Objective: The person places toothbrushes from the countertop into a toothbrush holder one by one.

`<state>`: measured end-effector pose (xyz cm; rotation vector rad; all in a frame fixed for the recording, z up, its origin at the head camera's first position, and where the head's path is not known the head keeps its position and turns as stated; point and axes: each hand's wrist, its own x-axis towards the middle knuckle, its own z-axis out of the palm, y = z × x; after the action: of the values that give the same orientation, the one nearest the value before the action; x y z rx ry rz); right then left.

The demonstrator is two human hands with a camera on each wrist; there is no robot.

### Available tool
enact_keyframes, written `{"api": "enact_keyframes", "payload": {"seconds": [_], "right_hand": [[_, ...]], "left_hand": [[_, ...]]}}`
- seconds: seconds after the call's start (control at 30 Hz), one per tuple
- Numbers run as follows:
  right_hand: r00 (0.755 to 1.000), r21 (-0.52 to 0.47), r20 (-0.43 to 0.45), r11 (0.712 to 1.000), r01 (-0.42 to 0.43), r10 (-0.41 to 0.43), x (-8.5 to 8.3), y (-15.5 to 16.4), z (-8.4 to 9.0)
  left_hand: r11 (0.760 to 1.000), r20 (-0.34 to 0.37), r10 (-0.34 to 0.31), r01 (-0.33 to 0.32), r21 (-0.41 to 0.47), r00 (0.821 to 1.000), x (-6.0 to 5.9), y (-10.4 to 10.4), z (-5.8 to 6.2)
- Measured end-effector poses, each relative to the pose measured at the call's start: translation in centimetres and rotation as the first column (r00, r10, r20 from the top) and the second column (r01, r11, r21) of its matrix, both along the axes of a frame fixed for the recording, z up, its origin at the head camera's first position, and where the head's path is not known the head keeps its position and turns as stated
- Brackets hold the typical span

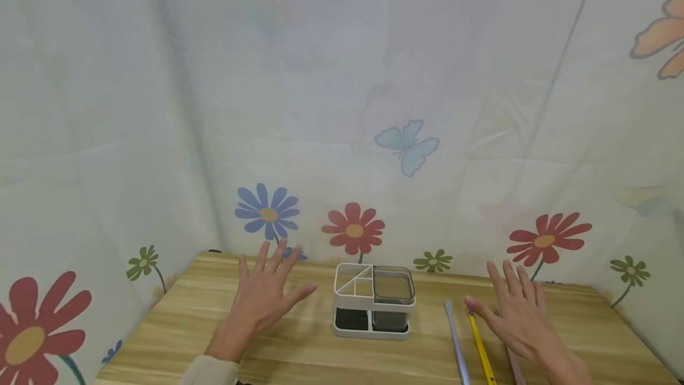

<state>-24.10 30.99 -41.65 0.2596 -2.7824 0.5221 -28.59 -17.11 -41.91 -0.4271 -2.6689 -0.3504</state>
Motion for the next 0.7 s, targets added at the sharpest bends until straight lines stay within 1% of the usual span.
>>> {"api": "enact_keyframes", "payload": {"seconds": [0.23, 0.37, 0.47, 0.53, 0.7], "right_hand": [[1.0, 0.006, -0.014, 1.0, -0.007, 0.007, -0.1, 0.1, 0.0], [0.999, -0.011, -0.027, 1.0, -0.026, 0.026, 0.0, 0.2, -0.2], [0.997, -0.057, -0.046, 0.997, -0.057, 0.054, 0.0, 0.1, -0.2], [0.995, -0.105, -0.06, 0.991, -0.084, 0.078, 0.1, 0.1, -0.1], [0.991, -0.243, -0.051, 0.961, -0.133, 0.124, 0.1, 0.2, 0.4]], "left_hand": [[0.999, -0.005, -0.023, 0.023, 0.036, 1.0, 0.1, 0.2, 0.2], [0.995, -0.003, -0.052, 0.052, 0.088, 0.999, 0.0, 0.6, 0.2], [0.986, 0.01, -0.075, 0.072, 0.147, 0.997, -0.1, 1.0, 0.0], [0.978, 0.023, -0.093, 0.087, 0.192, 0.995, -0.2, 1.3, -0.1], [0.94, 0.078, -0.153, 0.121, 0.318, 0.985, -0.4, 2.2, -0.3]]}}
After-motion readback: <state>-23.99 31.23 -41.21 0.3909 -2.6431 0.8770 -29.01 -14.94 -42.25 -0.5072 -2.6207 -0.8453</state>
